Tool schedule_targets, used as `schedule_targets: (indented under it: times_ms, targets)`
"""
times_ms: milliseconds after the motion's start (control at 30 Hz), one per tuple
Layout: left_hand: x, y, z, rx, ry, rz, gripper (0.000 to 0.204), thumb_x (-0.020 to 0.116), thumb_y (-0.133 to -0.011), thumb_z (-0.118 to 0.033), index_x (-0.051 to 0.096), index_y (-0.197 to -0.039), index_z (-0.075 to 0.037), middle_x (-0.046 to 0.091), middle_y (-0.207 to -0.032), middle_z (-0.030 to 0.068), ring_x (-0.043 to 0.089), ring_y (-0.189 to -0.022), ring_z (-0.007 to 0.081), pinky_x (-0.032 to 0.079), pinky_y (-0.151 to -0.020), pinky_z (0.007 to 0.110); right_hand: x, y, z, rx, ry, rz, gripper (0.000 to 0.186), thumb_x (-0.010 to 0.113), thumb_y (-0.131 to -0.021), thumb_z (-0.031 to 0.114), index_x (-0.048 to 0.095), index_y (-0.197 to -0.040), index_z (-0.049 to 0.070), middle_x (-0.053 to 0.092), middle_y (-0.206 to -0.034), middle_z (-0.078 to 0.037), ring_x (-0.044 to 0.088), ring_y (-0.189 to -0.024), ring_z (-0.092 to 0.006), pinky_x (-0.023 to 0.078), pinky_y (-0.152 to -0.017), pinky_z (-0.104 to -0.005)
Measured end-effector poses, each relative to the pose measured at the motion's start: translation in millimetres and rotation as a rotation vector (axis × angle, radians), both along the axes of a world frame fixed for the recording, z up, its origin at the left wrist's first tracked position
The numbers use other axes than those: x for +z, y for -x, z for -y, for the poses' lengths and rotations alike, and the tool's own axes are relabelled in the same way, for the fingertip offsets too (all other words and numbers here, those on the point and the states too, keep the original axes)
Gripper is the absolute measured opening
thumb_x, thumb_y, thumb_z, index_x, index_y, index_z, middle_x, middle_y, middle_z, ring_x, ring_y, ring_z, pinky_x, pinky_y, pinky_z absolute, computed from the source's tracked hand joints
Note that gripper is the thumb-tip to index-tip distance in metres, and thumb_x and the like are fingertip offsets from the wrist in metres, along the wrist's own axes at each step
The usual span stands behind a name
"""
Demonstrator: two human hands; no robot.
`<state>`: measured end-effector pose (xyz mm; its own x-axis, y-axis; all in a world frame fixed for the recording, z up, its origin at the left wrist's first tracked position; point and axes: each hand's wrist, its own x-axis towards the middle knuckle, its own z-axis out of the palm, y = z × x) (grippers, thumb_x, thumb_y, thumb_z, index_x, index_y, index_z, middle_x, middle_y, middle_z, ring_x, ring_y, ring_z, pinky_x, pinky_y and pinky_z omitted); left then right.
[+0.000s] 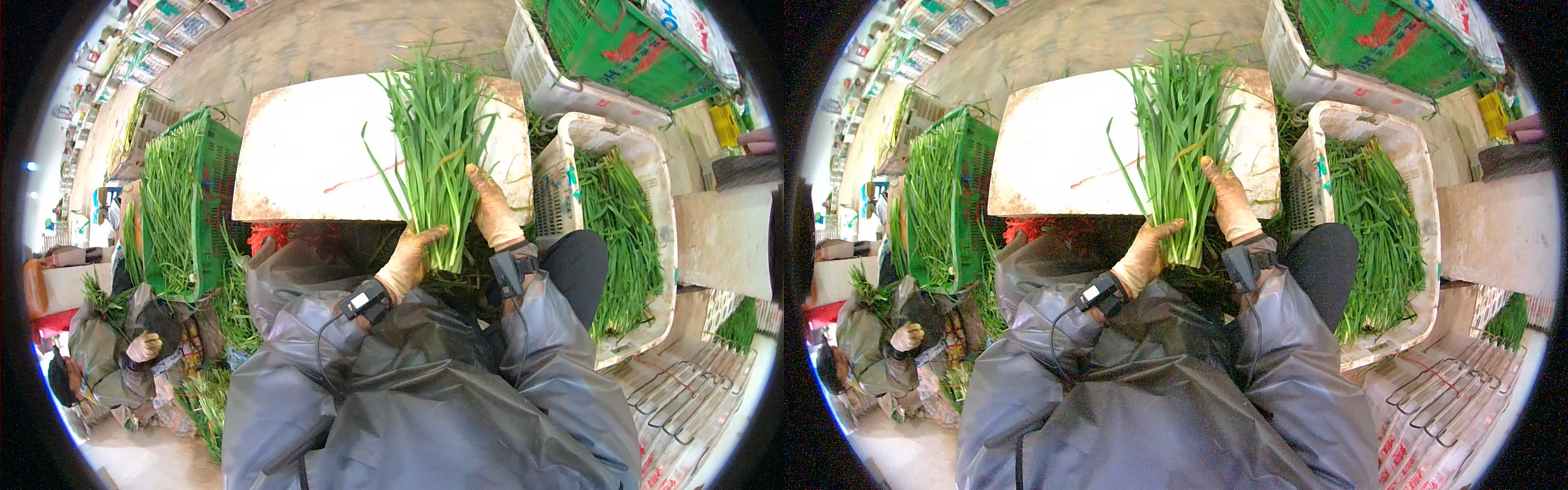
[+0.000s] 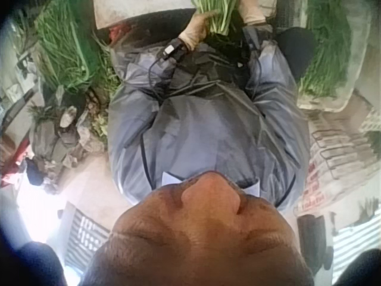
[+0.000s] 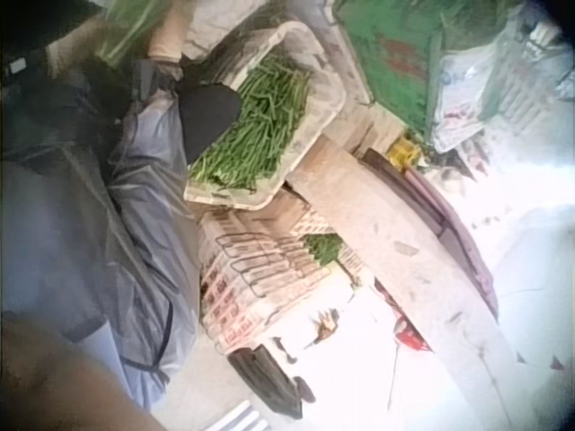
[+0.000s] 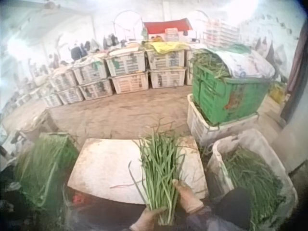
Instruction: The person gathers green onions from a white basket, aligns them into a neat bunch on a low board, and secures the bundle with a red rubber band. The person repeats this process, placing finished bundles on the floor beside the workspace.
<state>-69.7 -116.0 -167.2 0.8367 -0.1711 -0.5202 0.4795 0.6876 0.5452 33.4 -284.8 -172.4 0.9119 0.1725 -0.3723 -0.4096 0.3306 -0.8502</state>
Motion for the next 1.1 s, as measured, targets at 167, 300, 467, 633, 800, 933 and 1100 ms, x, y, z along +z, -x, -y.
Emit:
schedule_targets:
  times_ms: [167,300,467,633,800,933,1100]
  targets:
    - [-7,2,0,0.024,0.008,-0.031,0.047,0.068,-0.096,0.0,0.056,-0.141,-0.005,0.071,-0.122,0.011,0.074,-0.105,0.0298,0.066,-0.087,0.052,4,4,5,0.046,0.804,0.141,0.104,0.084,-0.089,0.053,0.038,-0.158,-0.011,0.053,-0.153,-0.033,0.054,-0.141,-0.042,0.044,-0.118,-0.0444]
    - [-11,2,-1,0.017,0.066,-0.051,0.044,0.062,-0.097,-0.002,0.056,-0.14,-0.004,0.072,-0.121,0.0127,0.074,-0.105,0.0315,0.065,-0.09,0.054,23,20,2,0.035,0.969,0.333,0.096,0.084,-0.09,0.043,0.041,-0.156,-0.011,0.05,-0.155,-0.034,0.049,-0.144,-0.0452,0.04,-0.121,-0.0452]
    - [-16,1,3,0.062,0.027,-0.081,0.041,0.058,-0.096,-0.003,0.058,-0.137,-0.004,0.071,-0.119,0.013,0.073,-0.104,0.0311,0.064,-0.092,0.052,48,12,-5,0.011,1.316,0.837,0.074,0.084,-0.083,0.024,0.057,-0.148,0.002,0.049,-0.156,-0.025,0.044,-0.146,-0.0436,0.039,-0.121,-0.0499]
    - [-10,3,7,0.084,0.041,-0.054,0.044,0.064,-0.092,0.0,0.061,-0.135,-0.005,0.073,-0.112,0.0093,0.073,-0.099,0.0257,0.063,-0.09,0.042,39,-11,-13,0.19,1.53,1.15,0.055,0.08,-0.08,0.019,0.068,-0.134,0.013,0.051,-0.156,-0.016,0.045,-0.146,-0.0404,0.041,-0.115,-0.0565]
    - [-1,5,13,0.095,-0.059,0.087,0.045,0.077,-0.094,-0.003,0.061,-0.136,-0.005,0.075,-0.114,0.0088,0.074,-0.102,0.0215,0.062,-0.091,0.04,21,-45,-10,0.255,1.375,1.187,0.012,0.073,-0.086,0.014,0.075,-0.098,0.009,0.072,-0.125,-0.007,0.057,-0.134,-0.0332,0.046,-0.112,-0.0492]
    - [0,3,19,0.109,-0.198,0.135,0.051,0.082,-0.092,-0.002,0.059,-0.137,-0.003,0.075,-0.122,0.0107,0.073,-0.106,0.0217,0.06,-0.097,0.038,43,-61,1,0.194,1.112,1.124,0.011,0.075,-0.085,0.003,0.074,-0.095,0.008,0.074,-0.118,-0.006,0.062,-0.127,-0.0288,0.048,-0.111,-0.0426]
    - [-1,3,22,0.124,-0.177,0.14,0.054,0.081,-0.091,0.001,0.057,-0.139,-0.002,0.073,-0.124,0.0128,0.073,-0.106,0.0246,0.06,-0.096,0.04,118,-78,5,0.117,0.607,0.968,0.022,0.075,-0.089,-0.008,0.077,-0.107,0.005,0.076,-0.117,-0.006,0.066,-0.12,-0.022,0.05,-0.109,-0.0366]
